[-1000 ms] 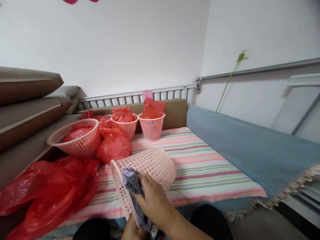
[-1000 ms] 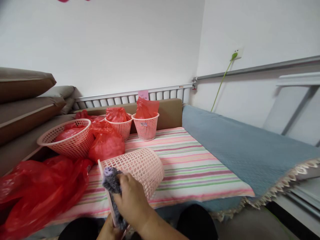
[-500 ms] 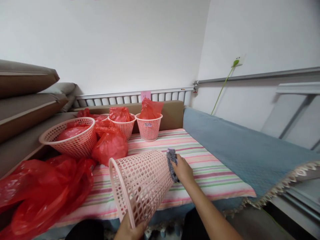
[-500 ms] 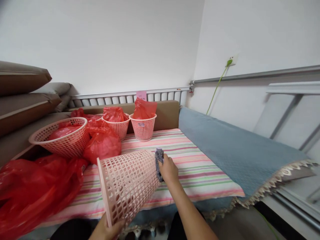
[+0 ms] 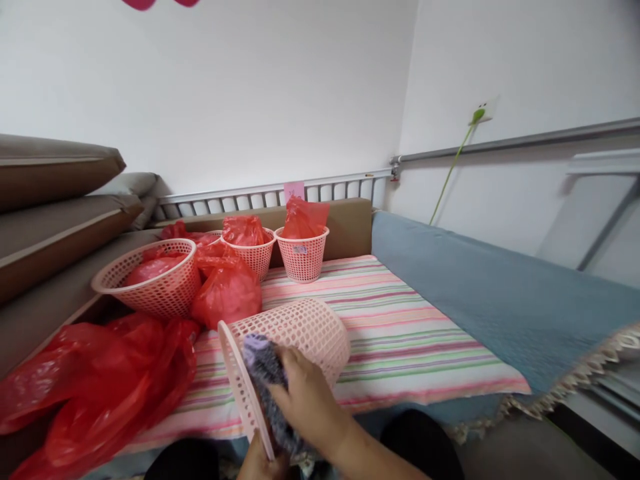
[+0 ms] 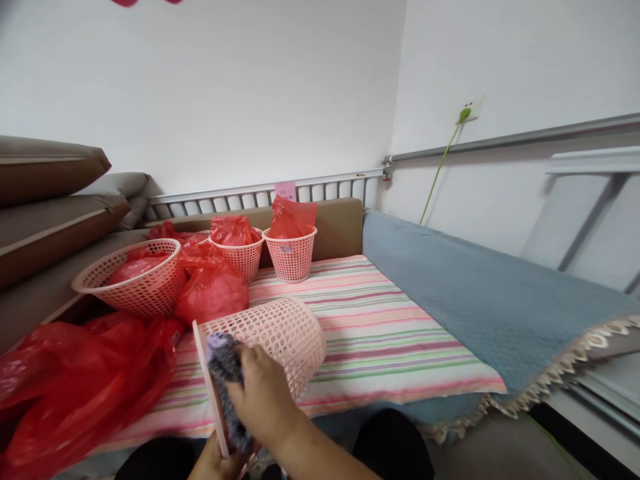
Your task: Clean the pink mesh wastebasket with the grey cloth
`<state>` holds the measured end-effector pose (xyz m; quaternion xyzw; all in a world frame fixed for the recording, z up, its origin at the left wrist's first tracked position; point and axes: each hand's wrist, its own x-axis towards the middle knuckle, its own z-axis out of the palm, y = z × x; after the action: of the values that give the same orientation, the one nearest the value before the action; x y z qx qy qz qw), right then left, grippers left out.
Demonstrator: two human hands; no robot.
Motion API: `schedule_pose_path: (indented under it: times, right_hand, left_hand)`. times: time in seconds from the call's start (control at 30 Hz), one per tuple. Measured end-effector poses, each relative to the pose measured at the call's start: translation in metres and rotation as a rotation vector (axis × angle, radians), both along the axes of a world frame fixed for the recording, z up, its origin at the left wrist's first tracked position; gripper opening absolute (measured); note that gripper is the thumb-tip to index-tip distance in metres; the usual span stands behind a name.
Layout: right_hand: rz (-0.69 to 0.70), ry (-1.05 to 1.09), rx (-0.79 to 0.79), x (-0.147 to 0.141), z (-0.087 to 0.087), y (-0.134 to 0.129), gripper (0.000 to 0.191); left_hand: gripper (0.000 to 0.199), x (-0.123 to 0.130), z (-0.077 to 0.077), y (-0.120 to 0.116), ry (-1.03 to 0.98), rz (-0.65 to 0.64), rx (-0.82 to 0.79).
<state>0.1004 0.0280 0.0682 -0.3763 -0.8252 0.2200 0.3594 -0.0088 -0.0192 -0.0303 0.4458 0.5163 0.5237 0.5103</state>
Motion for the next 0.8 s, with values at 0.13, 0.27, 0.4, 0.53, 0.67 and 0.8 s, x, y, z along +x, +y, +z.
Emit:
schedule_pose_path:
  times: [0.13,0.27,0.4,0.53,0.67,0.8]
  right_hand:
    - [-0.322,-0.08,-0.015,0.042,-0.017,0.064,0.035]
    - [-0.668,-0.192,-0.167,0.089,-0.033,0.115,0.029]
    - [-0.745,-0.265,-0.164,0.104,-0.038,0.124,0.029]
    - [-0.741,-0.267,-0.131,0.084,-0.031,0.107,0.031]
    - [-0.431,-0.132,-0.021,0.036,-0.016,0.054,0.033]
    - [-0.089,-0.011,0.034,-0.008,-0.001,-0.006,0.031]
  left_hand:
    - [0.044,0.002,0.011,-0.011,-0.011,-0.106,0.035]
    - [0.043,0.009,0.014,-0.014,-0.034,-0.158,0.035]
    - [0.044,0.01,0.016,-0.015,-0.076,-0.161,-0.001]
    - [0.039,0.006,0.012,-0.014,-0.102,-0.174,0.032]
    - [0.035,0.0,-0.007,-0.009,-0.018,-0.162,0.059]
    - [0.031,-0.008,-0.026,-0.007,0.086,-0.081,0.031]
